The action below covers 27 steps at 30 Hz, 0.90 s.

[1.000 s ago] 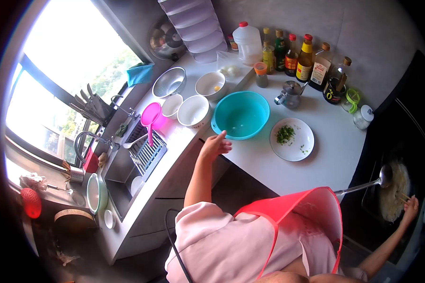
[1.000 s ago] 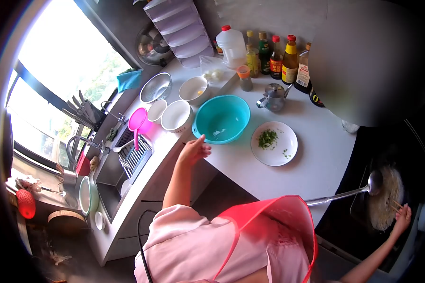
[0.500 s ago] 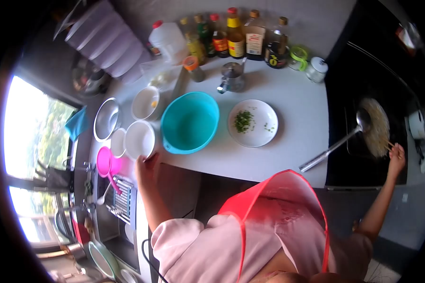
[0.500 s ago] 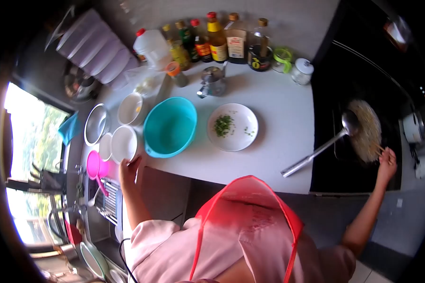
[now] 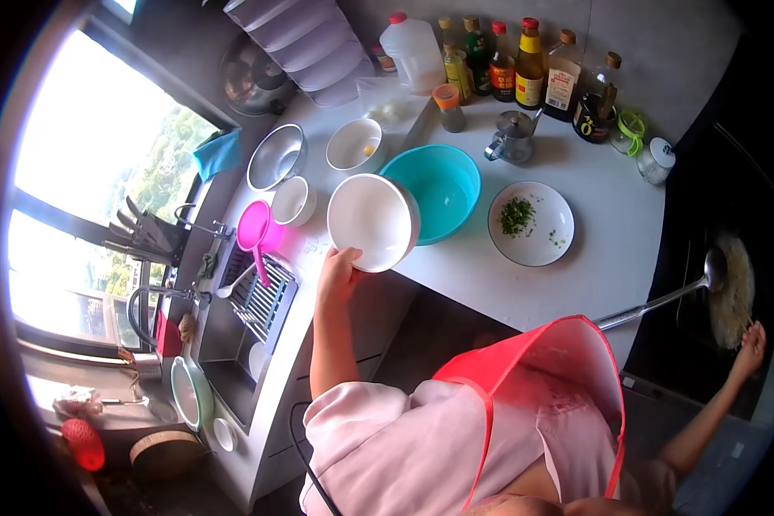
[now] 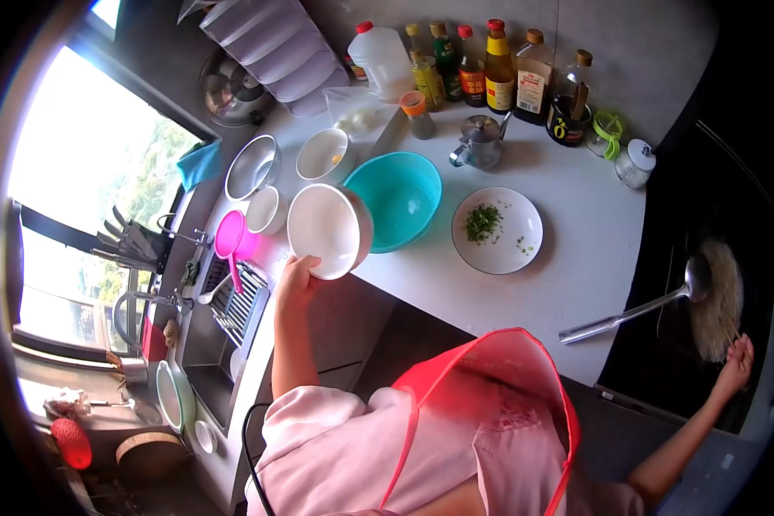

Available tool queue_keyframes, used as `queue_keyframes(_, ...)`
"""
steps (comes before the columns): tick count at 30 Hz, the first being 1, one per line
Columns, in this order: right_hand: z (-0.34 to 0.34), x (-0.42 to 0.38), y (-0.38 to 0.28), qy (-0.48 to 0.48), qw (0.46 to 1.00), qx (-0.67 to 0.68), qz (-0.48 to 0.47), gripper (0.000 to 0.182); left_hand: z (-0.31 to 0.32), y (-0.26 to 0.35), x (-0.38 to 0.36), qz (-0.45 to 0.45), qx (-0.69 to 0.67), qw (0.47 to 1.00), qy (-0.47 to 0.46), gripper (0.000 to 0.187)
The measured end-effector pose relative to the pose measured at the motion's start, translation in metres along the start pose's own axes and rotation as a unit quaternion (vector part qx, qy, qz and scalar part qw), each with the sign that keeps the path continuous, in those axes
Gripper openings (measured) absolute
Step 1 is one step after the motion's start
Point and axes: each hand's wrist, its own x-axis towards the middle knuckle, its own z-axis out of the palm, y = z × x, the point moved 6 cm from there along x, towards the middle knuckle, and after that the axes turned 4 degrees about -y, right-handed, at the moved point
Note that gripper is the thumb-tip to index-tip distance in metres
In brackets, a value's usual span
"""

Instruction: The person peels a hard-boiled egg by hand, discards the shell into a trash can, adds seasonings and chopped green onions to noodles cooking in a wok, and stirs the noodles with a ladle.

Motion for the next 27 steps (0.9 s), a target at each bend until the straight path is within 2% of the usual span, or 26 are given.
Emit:
queue_keyframes(1,0.000,-0.001,-0.001,0.005,1.000,-0.008,0.019,0.037,0.013,0.002,-0.006,0.007,-0.018,0.999,-0.045,0.039)
queue_keyframes(5,0.008,0.008,-0.007,-0.001,1.000,0.013,-0.008,0.040,0.036,-0.008,-0.003,-0.020,-0.055,0.996,-0.067,0.043)
queue_keyframes(7,0.016,0.011,-0.001,-0.012,0.999,0.039,0.002,0.036,0.051,-0.037,0.027,-0.060,-0.144,0.962,-0.223,0.040)
queue_keyframes(8,0.021,0.021,0.025,-0.024,0.993,0.114,0.003,0.033,0.062,-0.042,0.032,-0.064,-0.180,0.951,-0.242,0.033)
queue_keyframes(9,0.023,0.008,0.005,-0.011,0.989,0.144,-0.017,0.029,0.076,-0.048,0.040,-0.069,-0.340,0.886,-0.309,0.031)
queue_keyframes(10,0.031,-0.012,-0.037,0.014,0.990,0.143,0.004,0.027,0.089,-0.054,0.048,-0.089,-0.492,0.786,-0.363,0.028)
queue_keyframes(11,0.030,-0.023,-0.061,0.034,0.991,0.127,0.037,0.025,0.102,-0.057,0.050,-0.116,-0.544,0.733,-0.392,0.032)
queue_keyframes(13,0.025,-0.032,-0.075,0.041,0.989,0.137,0.041,0.023,0.141,-0.057,0.034,-0.152,-0.614,0.636,-0.442,0.042)
queue_keyframes(14,0.018,-0.030,-0.072,0.053,0.992,0.114,0.006,0.022,0.158,-0.055,0.024,-0.156,-0.634,0.598,-0.464,0.048)
queue_keyframes(15,0.011,-0.032,-0.080,0.070,0.990,0.121,0.004,0.022,0.169,-0.059,0.020,-0.178,-0.621,0.591,-0.483,0.049)
queue_keyframes(16,0.006,-0.032,-0.083,0.081,0.988,0.132,0.002,0.022,0.177,-0.063,0.015,-0.193,-0.607,0.588,-0.499,0.051)
queue_keyframes(18,-0.003,-0.028,-0.075,0.056,0.988,0.135,0.040,0.022,0.190,-0.076,0.010,-0.209,-0.505,0.663,-0.511,0.050)
queue_keyframes(19,-0.004,-0.026,-0.076,0.029,0.990,0.127,0.061,0.021,0.202,-0.079,0.001,-0.220,-0.447,0.728,-0.471,0.045)
queue_keyframes(20,-0.006,-0.025,-0.075,0.035,0.989,0.125,0.065,0.021,0.215,-0.081,-0.009,-0.225,-0.442,0.726,-0.476,0.045)
queue_keyframes(21,0.004,-0.024,-0.081,-0.035,0.989,0.134,0.056,0.021,0.218,-0.095,-0.004,-0.187,-0.269,0.859,-0.393,0.039)
queue_keyframes(22,0.015,-0.022,-0.087,-0.105,0.983,0.144,0.045,0.020,0.220,-0.096,-0.006,-0.134,-0.080,0.944,-0.289,0.034)
queue_keyframes(23,0.024,-0.018,-0.086,-0.117,0.982,0.144,0.036,0.020,0.238,-0.096,-0.022,-0.159,-0.059,0.944,-0.283,0.032)
queue_keyframes(25,0.040,-0.010,-0.086,-0.133,0.982,0.135,0.022,0.020,0.259,-0.121,-0.025,-0.193,-0.022,0.925,-0.327,0.035)
queue_keyframes(27,0.040,0.008,-0.067,-0.100,0.989,0.111,0.001,0.020,0.286,-0.134,-0.043,-0.203,0.024,0.915,-0.349,0.038)
